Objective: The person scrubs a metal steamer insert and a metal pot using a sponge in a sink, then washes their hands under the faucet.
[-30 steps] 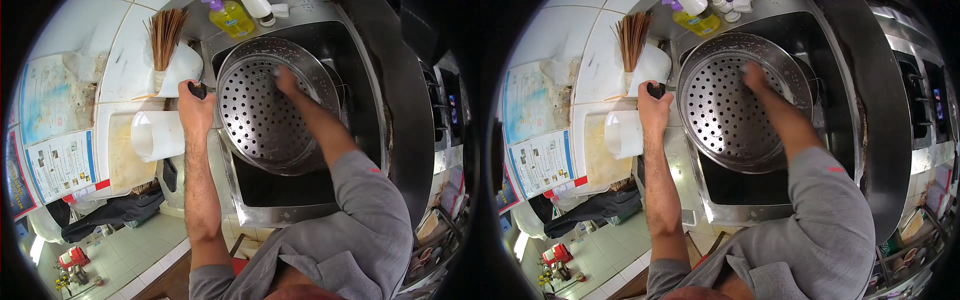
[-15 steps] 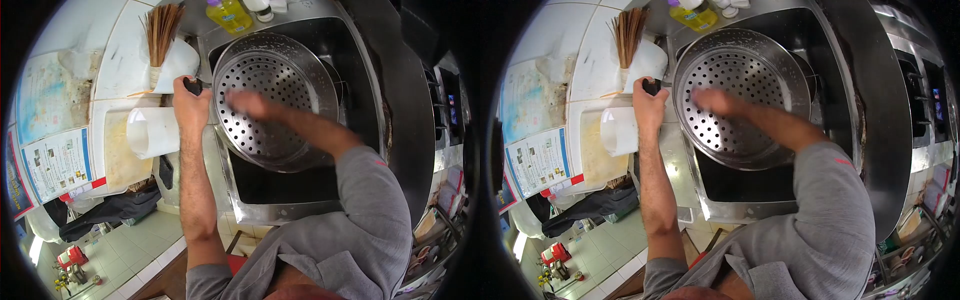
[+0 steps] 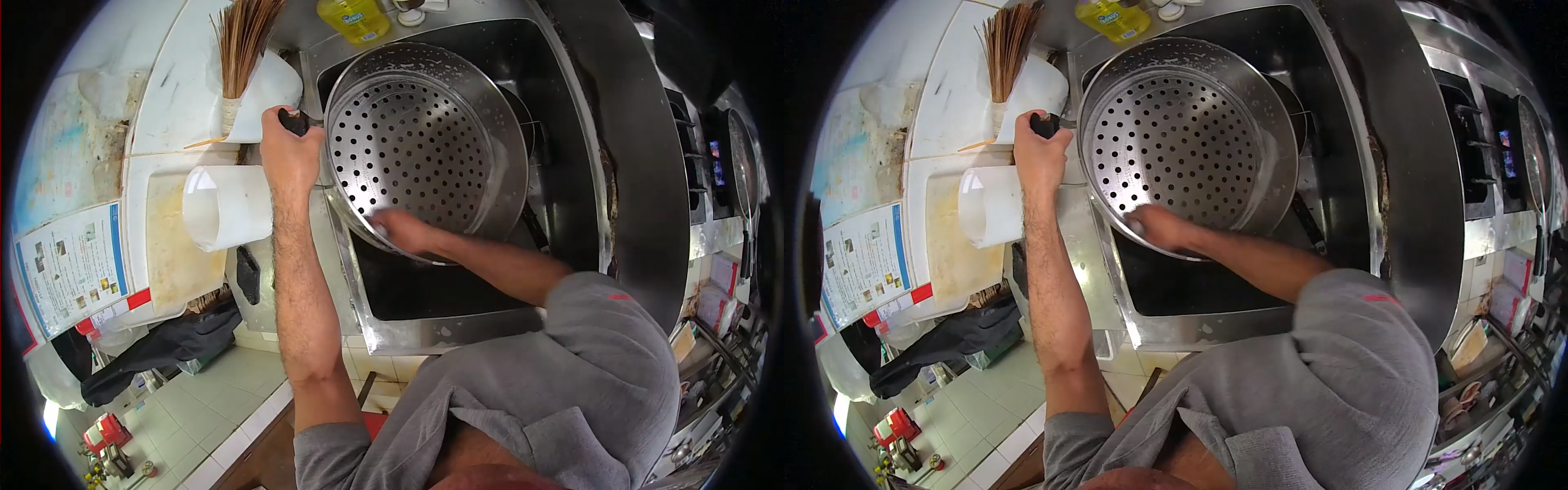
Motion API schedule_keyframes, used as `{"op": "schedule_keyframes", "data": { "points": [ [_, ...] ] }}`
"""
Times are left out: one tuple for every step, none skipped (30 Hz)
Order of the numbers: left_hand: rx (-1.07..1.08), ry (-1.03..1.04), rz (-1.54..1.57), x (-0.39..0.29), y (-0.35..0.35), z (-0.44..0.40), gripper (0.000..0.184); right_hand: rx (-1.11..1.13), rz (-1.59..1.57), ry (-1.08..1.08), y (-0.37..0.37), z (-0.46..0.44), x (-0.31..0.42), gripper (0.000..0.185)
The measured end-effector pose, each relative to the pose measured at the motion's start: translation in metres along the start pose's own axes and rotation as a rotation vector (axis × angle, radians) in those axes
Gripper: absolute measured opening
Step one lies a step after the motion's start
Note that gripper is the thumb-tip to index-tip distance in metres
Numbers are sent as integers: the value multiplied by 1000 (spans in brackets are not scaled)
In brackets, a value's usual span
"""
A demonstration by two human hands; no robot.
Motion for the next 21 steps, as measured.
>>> {"op": "schedule_keyframes", "data": {
  "points": [
    [-7,24,1,0,0,0,42,-11,-112,-70,2,-19,7,35],
    [-11,47,-3,0,-1,0,42,-12,-157,-73,-2,-18,11,33],
    [-9,45,-13,1,-3,1,42,43,-83,-119,6,-7,3,34],
    [-3,24,1,2,-2,1,42,96,-1,-165,9,10,-10,35],
    [1,6,19,3,0,-2,42,137,11,-183,-5,30,-15,38],
    [5,3,14,3,1,-2,42,179,13,-197,-18,55,-22,41],
    [0,18,21,2,2,-2,42,136,67,-169,-27,68,-62,42],
    [-12,30,27,2,-1,-2,42,-34,220,-37,-55,74,-86,42],
    [-18,22,15,5,-3,-1,42,-194,354,-16,-77,65,-139,43],
    [-24,23,3,4,-2,-2,42,-505,-109,219,-89,56,-254,42],
    [-26,30,-6,2,-1,-3,41,-627,392,151,-135,47,-208,37],
    [-27,38,-5,1,-1,-4,41,-726,469,221,-151,19,-209,36],
    [-18,28,2,3,-1,-3,41,-825,544,295,-161,-9,-206,35],
    [-10,19,9,3,-1,-5,41,-847,441,389,-159,-37,-194,35],
    [-6,23,6,2,-1,-5,41,-863,333,486,-152,-61,-175,35],
    [-11,15,7,3,-1,-4,42,-730,243,290,-134,-78,-133,35],
    [-19,10,12,3,-1,-4,42,-595,159,94,-109,-82,-87,35],
    [-16,8,20,3,-1,-2,42,-653,73,-213,-64,-79,-72,31],
    [-9,-9,36,2,-1,-1,42,-595,333,-378,-35,-42,-34,30],
    [0,-22,47,3,-1,-2,41,-530,590,-538,-14,-11,2,30],
    [-1,-20,47,2,0,-3,41,-341,442,-606,-25,8,4,29]
  ]
}}
Point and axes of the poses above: each hand's wrist, its own z-axis away from the middle knuckle, its own y-axis out of the palm, x = y × z, the point moved 7 cm from there along -z, towards the middle knuckle, and after that the axes turned 3 degrees about z, right-handed, at the moved point
